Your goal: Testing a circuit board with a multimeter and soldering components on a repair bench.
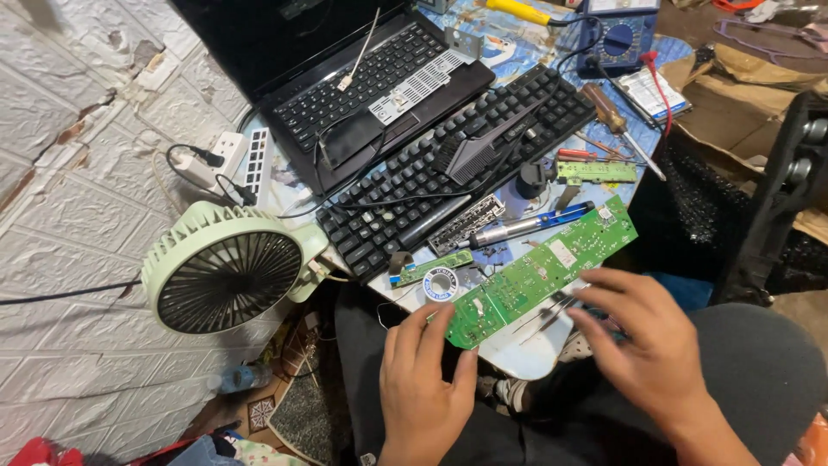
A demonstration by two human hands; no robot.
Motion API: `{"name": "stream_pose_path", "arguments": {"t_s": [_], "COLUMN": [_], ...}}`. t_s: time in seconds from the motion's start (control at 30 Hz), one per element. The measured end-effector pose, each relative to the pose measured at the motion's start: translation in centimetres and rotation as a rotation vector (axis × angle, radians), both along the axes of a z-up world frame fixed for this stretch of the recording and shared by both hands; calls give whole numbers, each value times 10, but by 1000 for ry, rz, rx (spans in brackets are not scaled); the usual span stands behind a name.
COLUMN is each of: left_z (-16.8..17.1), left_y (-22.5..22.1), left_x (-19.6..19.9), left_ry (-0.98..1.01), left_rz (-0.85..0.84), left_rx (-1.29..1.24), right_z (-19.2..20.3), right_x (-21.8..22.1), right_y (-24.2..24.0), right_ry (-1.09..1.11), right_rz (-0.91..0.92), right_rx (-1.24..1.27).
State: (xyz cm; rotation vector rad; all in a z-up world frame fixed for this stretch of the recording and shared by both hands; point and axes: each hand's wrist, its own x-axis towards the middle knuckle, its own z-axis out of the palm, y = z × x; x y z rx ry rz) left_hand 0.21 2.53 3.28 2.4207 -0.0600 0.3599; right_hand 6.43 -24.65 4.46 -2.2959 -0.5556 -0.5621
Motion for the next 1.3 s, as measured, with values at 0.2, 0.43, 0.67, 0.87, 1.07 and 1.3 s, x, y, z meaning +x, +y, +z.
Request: {"name": "stream_pose_path", "arguments": {"t_s": [0.2,0.43,0.67,0.87,1.07,1.3], "left_z": [-1,-8,-29,-50,-49,-40], "left_y": [0,-12,-10,-14,-5,-3], "left_x": [-2,-9,-5,-11,-14,-11], "left_ry": [3,-68,243,125,128,137], "left_rz": [11,129,227,333,189,131], "left_rx": [-31,34,-44,-92,-157,-222], "right_z": [21,73,65,16,-2,-13], "right_x": [18,99,342,492,511,511], "right_y": [20,29,34,45,53,60], "right_ry": [-79,41,-65,-49,34,-34], "right_rz": [331,667,109,-173,-277,-246], "right_rx": [-89,-64,-357,-706,-745,-761]}}
